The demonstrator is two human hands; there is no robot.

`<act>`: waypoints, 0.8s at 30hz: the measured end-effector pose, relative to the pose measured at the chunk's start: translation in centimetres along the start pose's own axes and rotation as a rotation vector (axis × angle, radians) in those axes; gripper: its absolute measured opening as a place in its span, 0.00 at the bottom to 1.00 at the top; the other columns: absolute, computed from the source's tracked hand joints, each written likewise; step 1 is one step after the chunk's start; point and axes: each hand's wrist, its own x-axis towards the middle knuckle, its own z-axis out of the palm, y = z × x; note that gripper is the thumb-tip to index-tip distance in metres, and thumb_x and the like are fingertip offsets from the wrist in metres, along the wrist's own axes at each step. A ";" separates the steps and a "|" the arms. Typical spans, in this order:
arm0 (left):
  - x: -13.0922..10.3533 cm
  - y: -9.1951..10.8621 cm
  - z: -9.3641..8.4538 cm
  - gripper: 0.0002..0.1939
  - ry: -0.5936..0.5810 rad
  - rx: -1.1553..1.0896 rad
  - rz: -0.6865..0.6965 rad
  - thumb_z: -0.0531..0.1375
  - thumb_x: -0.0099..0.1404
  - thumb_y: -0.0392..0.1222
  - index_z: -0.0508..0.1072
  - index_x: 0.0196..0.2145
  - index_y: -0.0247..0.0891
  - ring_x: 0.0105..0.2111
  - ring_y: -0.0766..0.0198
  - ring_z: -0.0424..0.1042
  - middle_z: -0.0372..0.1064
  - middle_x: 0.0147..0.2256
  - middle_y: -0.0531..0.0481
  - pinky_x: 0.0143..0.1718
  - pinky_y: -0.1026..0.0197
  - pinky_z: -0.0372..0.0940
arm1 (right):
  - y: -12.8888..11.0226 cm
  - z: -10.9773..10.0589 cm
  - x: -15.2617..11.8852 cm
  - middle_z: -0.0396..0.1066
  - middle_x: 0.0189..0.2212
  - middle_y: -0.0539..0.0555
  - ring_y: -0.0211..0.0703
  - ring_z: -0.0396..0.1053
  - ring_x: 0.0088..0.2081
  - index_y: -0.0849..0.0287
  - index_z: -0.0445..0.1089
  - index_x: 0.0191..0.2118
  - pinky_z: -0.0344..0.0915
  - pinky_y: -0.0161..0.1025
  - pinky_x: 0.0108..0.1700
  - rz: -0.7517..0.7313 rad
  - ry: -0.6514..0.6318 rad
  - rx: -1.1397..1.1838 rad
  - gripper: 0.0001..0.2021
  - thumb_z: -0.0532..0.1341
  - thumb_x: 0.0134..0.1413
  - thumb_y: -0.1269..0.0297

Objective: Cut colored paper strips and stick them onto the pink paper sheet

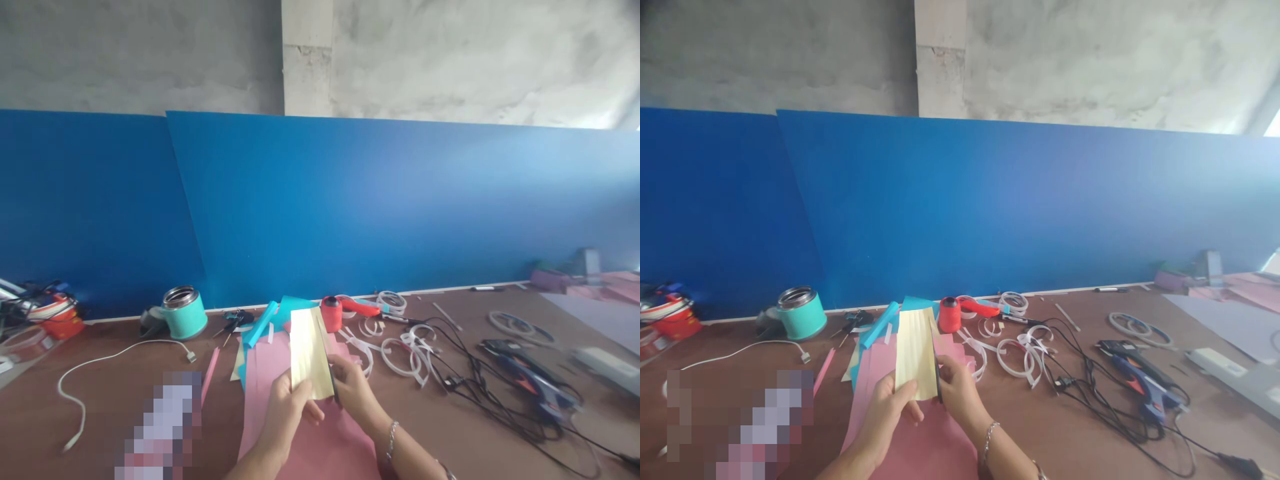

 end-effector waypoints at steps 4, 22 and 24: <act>-0.1 0.0 0.1 0.14 -0.020 -0.007 -0.005 0.54 0.52 0.43 0.69 0.33 0.31 0.15 0.64 0.66 0.66 0.11 0.52 0.19 0.65 0.61 | -0.5 0.0 -0.1 0.63 0.16 0.46 0.33 0.58 0.18 0.63 0.71 0.38 0.52 0.29 0.18 -0.008 -0.011 0.048 0.13 0.60 0.45 0.63; -0.3 -0.1 0.2 0.13 -0.026 -0.003 0.001 0.54 0.53 0.43 0.70 0.33 0.31 0.15 0.63 0.66 0.66 0.12 0.51 0.20 0.64 0.61 | -0.3 0.0 0.0 0.63 0.16 0.45 0.30 0.56 0.16 0.64 0.70 0.37 0.51 0.27 0.15 -0.010 0.019 0.034 0.13 0.60 0.45 0.63; -0.3 -0.1 0.2 0.14 -0.025 -0.002 0.000 0.54 0.53 0.43 0.70 0.33 0.31 0.15 0.63 0.66 0.66 0.12 0.51 0.20 0.64 0.61 | -0.3 0.0 0.0 0.62 0.15 0.45 0.29 0.55 0.15 0.64 0.70 0.36 0.51 0.27 0.14 -0.009 0.027 0.010 0.12 0.59 0.45 0.63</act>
